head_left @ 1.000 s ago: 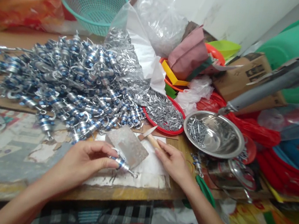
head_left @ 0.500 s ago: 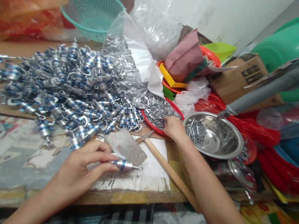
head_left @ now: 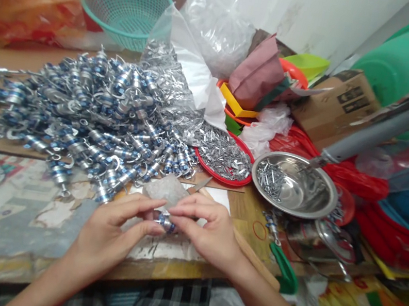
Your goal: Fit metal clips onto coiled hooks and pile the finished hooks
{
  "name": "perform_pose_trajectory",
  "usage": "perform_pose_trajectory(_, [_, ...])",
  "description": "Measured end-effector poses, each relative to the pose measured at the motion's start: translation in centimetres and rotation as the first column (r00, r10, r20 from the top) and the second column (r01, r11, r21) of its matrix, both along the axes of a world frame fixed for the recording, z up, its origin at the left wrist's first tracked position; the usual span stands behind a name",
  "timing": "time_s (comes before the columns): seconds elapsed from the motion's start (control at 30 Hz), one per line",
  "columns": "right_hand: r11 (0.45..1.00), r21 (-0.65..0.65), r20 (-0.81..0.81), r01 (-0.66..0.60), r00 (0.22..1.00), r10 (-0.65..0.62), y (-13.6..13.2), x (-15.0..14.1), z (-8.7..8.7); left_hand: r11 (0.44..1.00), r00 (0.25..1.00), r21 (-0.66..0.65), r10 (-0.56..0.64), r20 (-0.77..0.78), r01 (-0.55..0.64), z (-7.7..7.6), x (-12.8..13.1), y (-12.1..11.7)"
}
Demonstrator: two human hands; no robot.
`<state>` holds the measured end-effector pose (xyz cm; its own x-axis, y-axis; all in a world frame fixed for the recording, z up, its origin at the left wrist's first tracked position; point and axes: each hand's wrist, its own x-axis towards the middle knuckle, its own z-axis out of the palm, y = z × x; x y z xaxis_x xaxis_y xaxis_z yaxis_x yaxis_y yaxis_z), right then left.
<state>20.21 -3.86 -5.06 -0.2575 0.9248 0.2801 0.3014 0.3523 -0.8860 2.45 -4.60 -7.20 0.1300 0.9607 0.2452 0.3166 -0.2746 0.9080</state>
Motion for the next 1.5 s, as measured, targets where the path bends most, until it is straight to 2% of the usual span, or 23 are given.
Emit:
perform_pose_trajectory(0.17, [0.998, -0.057, -0.066, -0.040, 0.997, 0.036, -0.2, -0.3, 0.0, 1.000, 1.000, 0.017, -0.014, 0.016, 0.014, 0.3, 0.1, -0.1])
perform_pose_trajectory(0.33, [0.999, -0.037, -0.044, -0.033, 0.999, 0.032, -0.5, -0.4, 0.1, 0.997, 0.996, 0.040, -0.073, 0.051, 0.071, 0.2, 0.2, -0.1])
perform_pose_trajectory(0.43, [0.999, 0.046, -0.012, -0.025, 1.000, 0.026, -1.0, -0.2, 0.2, 0.996, 0.993, -0.006, -0.090, 0.072, 0.090, 0.2, 0.1, -0.3])
perform_pose_trajectory(0.5, [0.981, 0.192, 0.056, -0.020, 0.998, 0.009, -1.5, 0.1, -0.1, 0.993, 0.992, -0.070, -0.084, 0.098, 0.091, 0.4, -0.1, -0.4])
perform_pose_trajectory(0.57, [0.914, 0.397, 0.187, -0.080, 0.982, 0.005, -1.8, 0.6, -0.6, 0.990, 0.991, -0.111, -0.068, 0.116, 0.081, 0.7, -0.3, -0.4])
perform_pose_trajectory(0.63, [0.801, 0.563, 0.332, -0.203, 0.943, 0.005, -2.0, 1.1, -1.2, 0.992, 0.994, -0.111, -0.044, 0.103, 0.056, 1.0, -0.4, -0.5])
perform_pose_trajectory(0.73, [0.673, 0.665, 0.448, -0.324, 0.894, -0.012, -2.0, 1.6, -1.3, 0.996, 0.999, -0.086, -0.019, 0.037, 0.022, 1.5, -0.4, -0.6])
perform_pose_trajectory(0.83, [0.622, 0.694, 0.487, -0.364, 0.873, -0.031, -1.7, 1.7, -0.5, 0.999, 0.999, -0.044, -0.032, -0.024, 0.031, 1.8, -0.4, -0.7])
perform_pose_trajectory(0.93, [0.601, 0.690, 0.525, -0.403, 0.850, -0.032, -1.4, 1.6, 0.3, 0.998, 0.997, 0.037, -0.049, -0.066, 0.052, 2.0, -0.3, -0.8])
perform_pose_trajectory(1.07, [0.565, 0.702, 0.549, -0.434, 0.834, -0.042, -1.3, 1.6, 0.4, 0.982, 0.994, 0.187, -0.004, -0.107, 0.024, 2.0, -0.2, -1.0])
perform_pose_trajectory(1.17, [0.577, 0.720, 0.498, -0.385, 0.866, -0.043, -1.3, 1.8, -0.1, 0.971, 0.992, 0.236, -0.007, -0.125, 0.037, 2.1, -0.2, -1.1])
perform_pose_trajectory(1.27, [0.632, 0.713, 0.417, -0.304, 0.908, -0.035, -1.3, 1.7, -0.8, 0.990, 0.992, 0.116, -0.065, -0.108, 0.078, 2.1, -0.4, -0.9])
perform_pose_trajectory(1.37, [0.767, 0.615, 0.305, -0.181, 0.952, -0.021, -1.8, 1.1, -1.0, 0.981, 0.996, -0.172, -0.081, 0.028, 0.085, 2.0, -0.4, -0.8])
perform_pose_trajectory(1.43, [0.862, 0.498, 0.200, -0.094, 0.980, -0.009, -2.2, 0.5, -0.8, 0.934, 0.985, -0.344, -0.037, 0.169, 0.094, 1.8, -0.2, -0.8])
perform_pose_trajectory(1.5, [0.927, 0.369, 0.146, -0.069, 0.989, 0.015, -2.3, 0.2, -0.2, 0.893, 0.967, -0.441, 0.028, 0.254, 0.090, 1.5, 0.1, -0.9])
